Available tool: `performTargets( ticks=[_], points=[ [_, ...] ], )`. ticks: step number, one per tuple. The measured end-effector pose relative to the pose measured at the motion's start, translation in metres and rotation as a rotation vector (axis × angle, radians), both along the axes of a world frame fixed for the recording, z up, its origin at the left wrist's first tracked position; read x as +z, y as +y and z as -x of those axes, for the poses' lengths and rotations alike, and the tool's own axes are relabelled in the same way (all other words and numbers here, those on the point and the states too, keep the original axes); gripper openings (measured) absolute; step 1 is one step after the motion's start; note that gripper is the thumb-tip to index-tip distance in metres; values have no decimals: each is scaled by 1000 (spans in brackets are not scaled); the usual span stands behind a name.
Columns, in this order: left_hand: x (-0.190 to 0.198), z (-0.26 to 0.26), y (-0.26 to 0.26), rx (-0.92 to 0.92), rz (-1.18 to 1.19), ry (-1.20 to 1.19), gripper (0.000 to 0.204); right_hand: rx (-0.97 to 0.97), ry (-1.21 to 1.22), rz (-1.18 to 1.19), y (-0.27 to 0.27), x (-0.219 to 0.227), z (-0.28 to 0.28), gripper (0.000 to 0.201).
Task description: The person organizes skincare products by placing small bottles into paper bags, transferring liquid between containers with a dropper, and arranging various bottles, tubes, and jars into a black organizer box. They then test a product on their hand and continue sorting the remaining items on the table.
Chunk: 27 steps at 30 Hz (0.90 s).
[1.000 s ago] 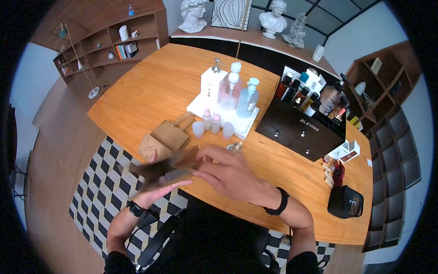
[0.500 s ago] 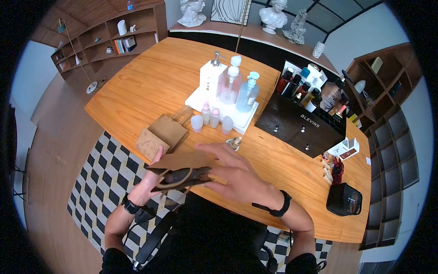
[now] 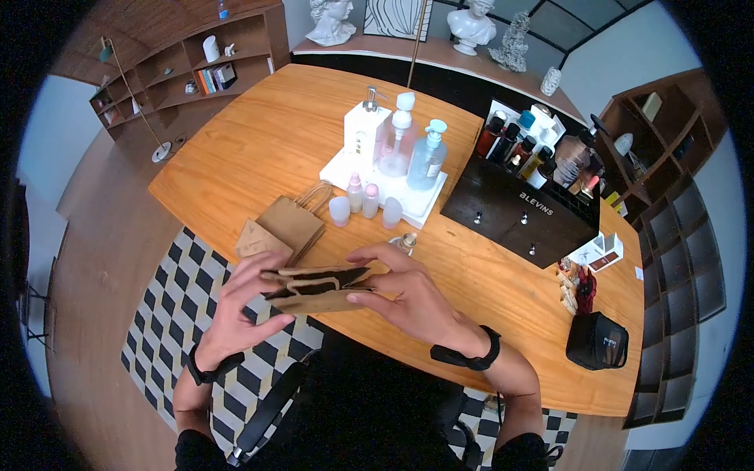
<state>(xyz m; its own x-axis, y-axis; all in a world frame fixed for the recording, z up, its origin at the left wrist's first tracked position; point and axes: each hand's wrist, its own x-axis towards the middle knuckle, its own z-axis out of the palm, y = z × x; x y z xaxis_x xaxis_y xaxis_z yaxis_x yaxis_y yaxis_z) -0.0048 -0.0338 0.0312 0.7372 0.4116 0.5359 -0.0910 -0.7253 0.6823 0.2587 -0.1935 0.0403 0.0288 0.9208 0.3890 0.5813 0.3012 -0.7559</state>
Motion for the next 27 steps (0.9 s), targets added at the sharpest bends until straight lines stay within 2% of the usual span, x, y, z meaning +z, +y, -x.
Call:
performTargets(
  ticks=[2,5,7,8,10,11,13,17,19,23,27],
  points=[
    [-4,1,0,84,-263,193,19,63,27,-10,5,-2,0,21],
    [2,6,7,115,-276,180,15,-8,-68,4,4,2,2,21],
    [8,14,17,133,-282,180,14,-37,-41,-2,0,7,1,21],
    [14,20,28,236,-208,180,15,-71,-18,-1,-2,8,-1,23],
    [21,28,57,452,-13,190,18,-79,-14,2,-6,8,-6,23],
    [21,33,77,533,0,147,21,-91,-15,8,-8,7,-7,23],
    [5,42,130,674,117,129,25,-96,7,30,-9,8,-8,22],
    [-29,39,203,742,70,51,30,-97,1,69,-11,7,-10,21],
    [-45,36,226,845,3,134,32,-111,4,69,-12,9,-11,20],
    [-69,27,249,879,65,192,35,-169,3,51,-16,16,-19,18],
    [-85,30,256,758,194,192,38,-211,18,-5,-18,25,-31,17]
  ],
)
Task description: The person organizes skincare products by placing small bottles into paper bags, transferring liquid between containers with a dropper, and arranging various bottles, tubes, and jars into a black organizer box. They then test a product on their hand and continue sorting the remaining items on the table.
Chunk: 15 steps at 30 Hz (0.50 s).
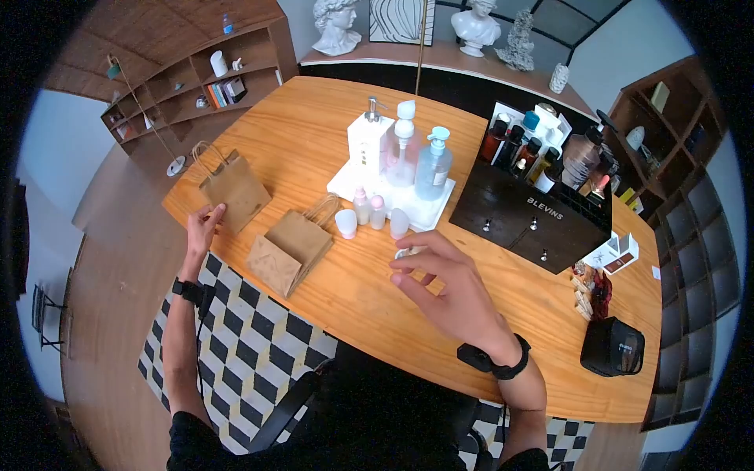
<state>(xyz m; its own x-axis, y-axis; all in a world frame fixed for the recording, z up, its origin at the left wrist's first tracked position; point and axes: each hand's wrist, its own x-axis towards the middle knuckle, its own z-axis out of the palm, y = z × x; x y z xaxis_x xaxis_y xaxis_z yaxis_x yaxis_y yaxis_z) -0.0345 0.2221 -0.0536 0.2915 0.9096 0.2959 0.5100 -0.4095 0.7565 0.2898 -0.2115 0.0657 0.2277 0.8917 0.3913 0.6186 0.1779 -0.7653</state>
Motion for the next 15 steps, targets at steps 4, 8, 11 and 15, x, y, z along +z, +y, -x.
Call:
performTargets(
  ticks=[4,8,11,15],
  points=[
    [-7,4,-22,16,-138,-63,41,-84,-13,-22,-2,21,-3,15],
    [7,5,-85,83,-230,76,36,-226,-71,-141,3,31,-14,14],
    [22,-15,-153,-35,-338,94,29,-343,-50,-148,8,32,-23,14],
    [23,-31,-201,-171,-500,245,43,-402,-252,95,2,21,-40,19]
  ],
)
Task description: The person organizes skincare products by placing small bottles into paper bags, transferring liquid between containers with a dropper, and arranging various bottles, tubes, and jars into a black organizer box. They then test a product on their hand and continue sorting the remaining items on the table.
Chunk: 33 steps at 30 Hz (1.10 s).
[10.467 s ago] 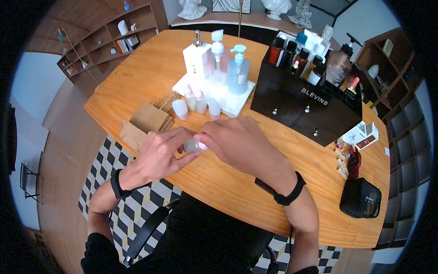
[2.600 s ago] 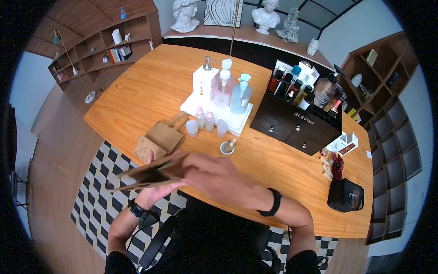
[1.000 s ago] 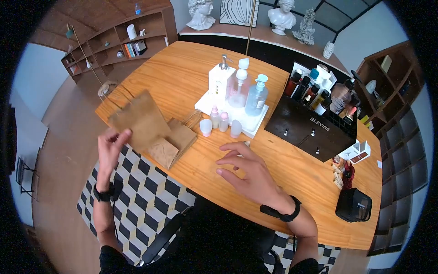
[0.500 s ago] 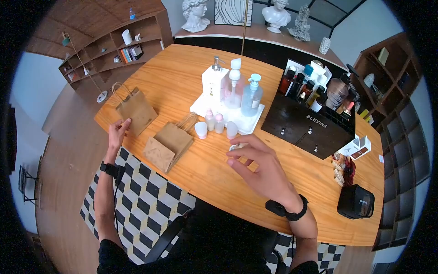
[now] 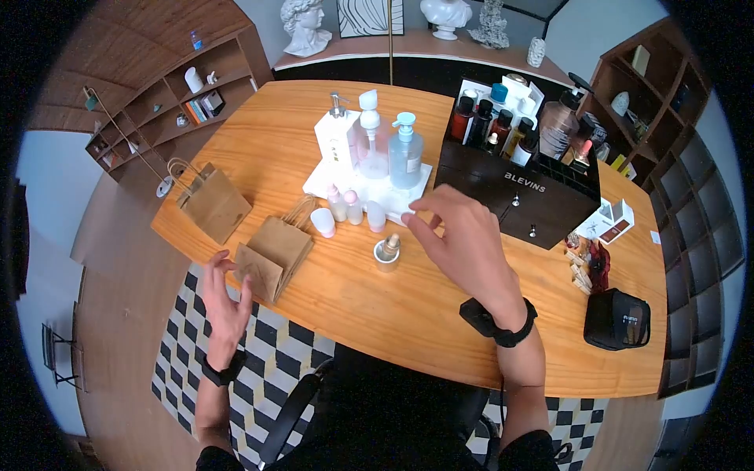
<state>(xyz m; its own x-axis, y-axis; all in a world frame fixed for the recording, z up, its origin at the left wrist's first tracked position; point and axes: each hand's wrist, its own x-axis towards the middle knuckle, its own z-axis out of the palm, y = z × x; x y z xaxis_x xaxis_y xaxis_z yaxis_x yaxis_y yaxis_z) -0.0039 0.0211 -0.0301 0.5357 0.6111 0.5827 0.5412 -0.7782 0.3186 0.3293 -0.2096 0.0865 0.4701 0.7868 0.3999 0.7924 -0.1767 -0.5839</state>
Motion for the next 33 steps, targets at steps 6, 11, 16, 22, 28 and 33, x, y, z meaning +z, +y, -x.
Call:
performTargets(
  ticks=[6,11,16,22,28,33],
  points=[
    [2,-26,-15,70,158,245,121,1,-58,133,-11,-6,-13,24],
    [-9,-31,-11,84,159,308,122,0,-36,138,-15,1,-13,24],
    [-12,-34,-8,93,303,236,121,9,-49,181,-15,0,-13,26],
    [-13,-35,-6,90,321,248,120,48,-91,132,-18,-1,-11,28],
    [-2,-35,-5,135,226,331,124,49,-56,167,-20,3,-12,30],
    [-4,-36,-7,196,90,381,123,63,-64,127,-22,3,-12,30]
  ],
)
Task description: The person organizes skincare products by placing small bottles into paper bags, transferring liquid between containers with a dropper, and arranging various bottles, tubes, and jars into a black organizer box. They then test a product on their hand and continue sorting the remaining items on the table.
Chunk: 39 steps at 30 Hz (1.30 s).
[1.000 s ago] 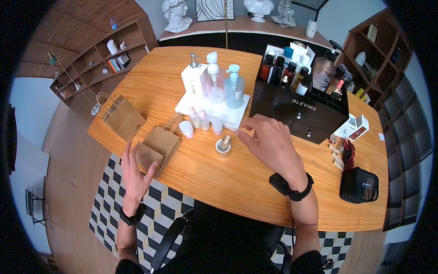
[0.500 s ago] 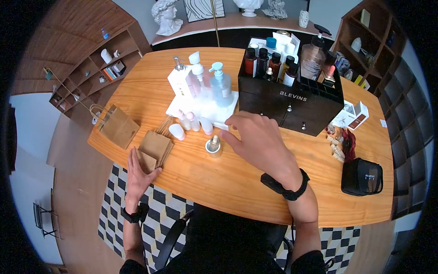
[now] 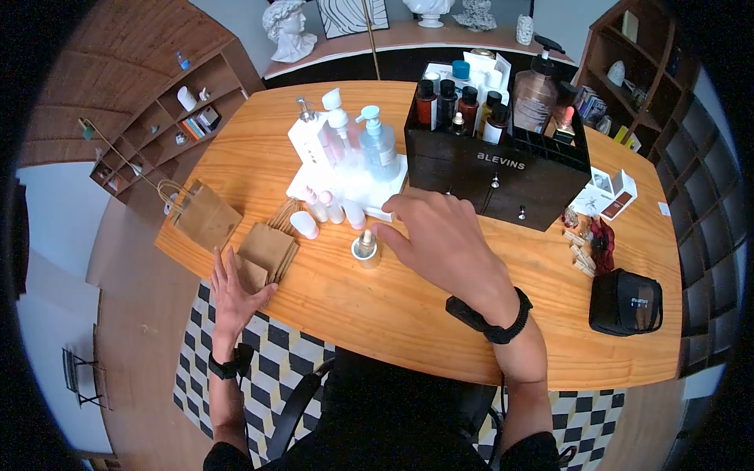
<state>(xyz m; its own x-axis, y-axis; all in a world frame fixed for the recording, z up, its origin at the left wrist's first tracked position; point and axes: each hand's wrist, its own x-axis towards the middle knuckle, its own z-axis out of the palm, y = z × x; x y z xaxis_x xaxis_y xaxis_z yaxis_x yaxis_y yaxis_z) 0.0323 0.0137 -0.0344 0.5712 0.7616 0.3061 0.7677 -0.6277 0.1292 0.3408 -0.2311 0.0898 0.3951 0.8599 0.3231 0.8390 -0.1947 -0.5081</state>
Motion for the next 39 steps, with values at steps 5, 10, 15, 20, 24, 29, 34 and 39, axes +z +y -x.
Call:
performTargets(
  ticks=[5,10,15,20,24,29,34,39],
  points=[
    [23,-29,-12,-186,12,-211,100,1,48,54,-2,8,-1,31],
    [40,-70,-13,-339,86,-231,61,-21,14,32,-2,2,-3,32],
    [37,-106,0,-403,76,-228,43,-15,-91,-51,-5,-7,-4,30],
    [34,-129,4,-266,162,-159,36,-10,-105,-25,-7,-10,-1,29],
    [13,-124,18,-332,140,-262,32,33,-116,-41,-5,-12,-1,29],
    [8,-100,21,-281,508,-374,22,54,-101,-29,0,-14,2,29],
    [31,-82,-13,-339,1201,-731,19,120,-44,-1,10,-17,9,31],
    [21,-81,-35,-458,1495,-918,24,331,127,-86,22,-25,22,39]
  ],
)
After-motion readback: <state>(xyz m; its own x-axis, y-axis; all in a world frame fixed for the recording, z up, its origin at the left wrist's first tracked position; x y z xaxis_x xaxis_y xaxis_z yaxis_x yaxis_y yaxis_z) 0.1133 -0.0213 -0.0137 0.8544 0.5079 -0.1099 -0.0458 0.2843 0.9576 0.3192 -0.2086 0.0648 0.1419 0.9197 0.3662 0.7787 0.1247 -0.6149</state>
